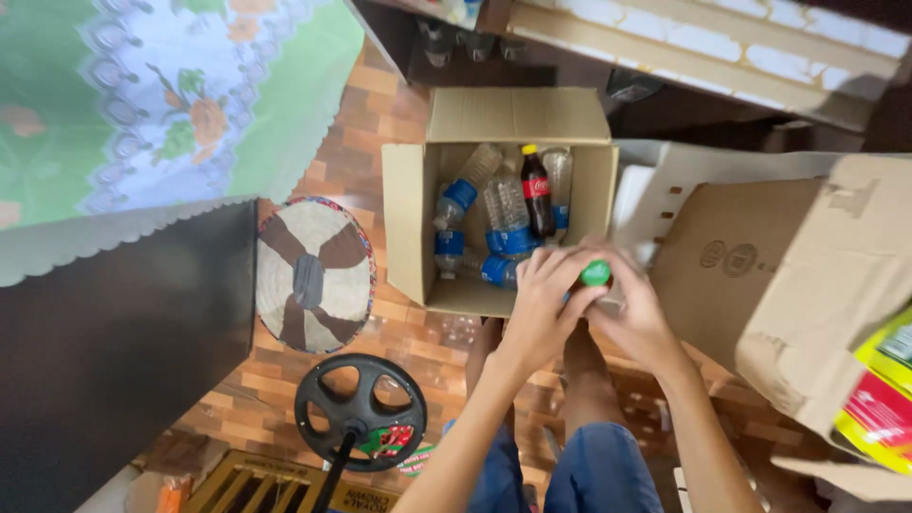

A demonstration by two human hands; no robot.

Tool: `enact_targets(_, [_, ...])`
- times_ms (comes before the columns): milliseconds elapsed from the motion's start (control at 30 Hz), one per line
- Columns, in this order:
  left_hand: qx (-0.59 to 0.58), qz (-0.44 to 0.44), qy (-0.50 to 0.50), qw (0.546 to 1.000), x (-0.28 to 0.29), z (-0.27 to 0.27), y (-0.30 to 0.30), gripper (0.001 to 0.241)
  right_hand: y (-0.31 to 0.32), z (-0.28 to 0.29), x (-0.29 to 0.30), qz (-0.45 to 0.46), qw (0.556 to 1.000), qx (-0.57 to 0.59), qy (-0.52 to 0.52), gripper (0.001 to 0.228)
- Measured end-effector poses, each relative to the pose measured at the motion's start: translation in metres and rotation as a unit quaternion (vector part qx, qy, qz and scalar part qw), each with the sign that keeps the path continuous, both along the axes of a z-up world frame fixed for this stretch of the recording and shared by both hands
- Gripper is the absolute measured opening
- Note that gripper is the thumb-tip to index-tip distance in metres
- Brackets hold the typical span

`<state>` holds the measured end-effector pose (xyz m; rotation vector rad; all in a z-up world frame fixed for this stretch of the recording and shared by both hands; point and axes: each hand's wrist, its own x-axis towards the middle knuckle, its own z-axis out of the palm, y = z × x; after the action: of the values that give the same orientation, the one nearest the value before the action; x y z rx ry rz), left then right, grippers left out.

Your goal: Stocking shelves with various bottled beverages from a cardboard box.

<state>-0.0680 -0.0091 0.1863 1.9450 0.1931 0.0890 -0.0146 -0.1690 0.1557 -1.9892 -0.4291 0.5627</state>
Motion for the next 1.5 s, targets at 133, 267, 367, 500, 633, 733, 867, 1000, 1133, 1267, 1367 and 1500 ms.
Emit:
enact_targets(133, [-0.056,0.018,-0.044,0.997,-0.031,0.075,0.003,0.037,-0.010,0.064,-0.028,0.018,0.992,0.028,0.119,0.061])
enact_targets(267, [-0.182,0.033,0.003,0.983,-0.051,0.161,0.009,0.037,-0.016,0.116,-0.060,0.005,0.966,0.118,0.230,0.082])
enact_targets(367, [-0.334,0.022,0.040,0.942,-0.061,0.202,0.009,0.035,-0.030,0.123,-0.091,0.001,0.945,0.166,0.281,0.092])
enact_targets(500, [-0.436,0.007,0.014,0.900,-0.068,0.243,0.000,0.036,-0.033,0.167,-0.124,-0.006,0.949,0.194,0.247,0.097])
enact_targets(633, [-0.484,0.053,0.000,0.873,-0.073,0.267,-0.006,0.040,-0.017,0.207,-0.149,-0.073,0.943,0.218,0.240,0.093])
enact_targets(733, [-0.477,0.107,-0.013,0.872,-0.091,0.285,-0.018,0.042,-0.025,0.214,-0.170,-0.140,0.896,0.259,0.331,0.081])
enact_targets(867, [-0.396,0.090,-0.015,0.914,-0.105,0.300,-0.029,0.046,-0.024,0.242,-0.165,-0.142,0.908,0.276,0.282,0.076])
enact_targets(1000, [-0.346,0.034,0.025,0.937,-0.119,0.313,-0.043,0.049,-0.024,0.276,-0.146,-0.174,0.903,0.306,0.244,0.069])
enact_targets(1133, [-0.259,-0.026,-0.073,0.963,-0.124,0.328,-0.062,0.052,-0.032,0.296,-0.129,-0.210,0.874,0.364,0.242,0.065])
enact_targets(1267, [-0.218,-0.049,-0.073,0.972,-0.123,0.318,-0.076,0.054,-0.039,0.309,-0.121,-0.230,0.877,0.377,0.187,0.060])
enact_targets(1367, [-0.226,-0.059,-0.110,0.966,-0.113,0.311,-0.085,0.057,-0.046,0.321,-0.111,-0.229,0.892,0.367,0.129,0.057])
enact_targets(1500, [-0.304,-0.037,-0.048,0.951,-0.097,0.328,-0.099,0.062,-0.064,0.319,-0.094,-0.198,0.924,0.326,0.033,0.053])
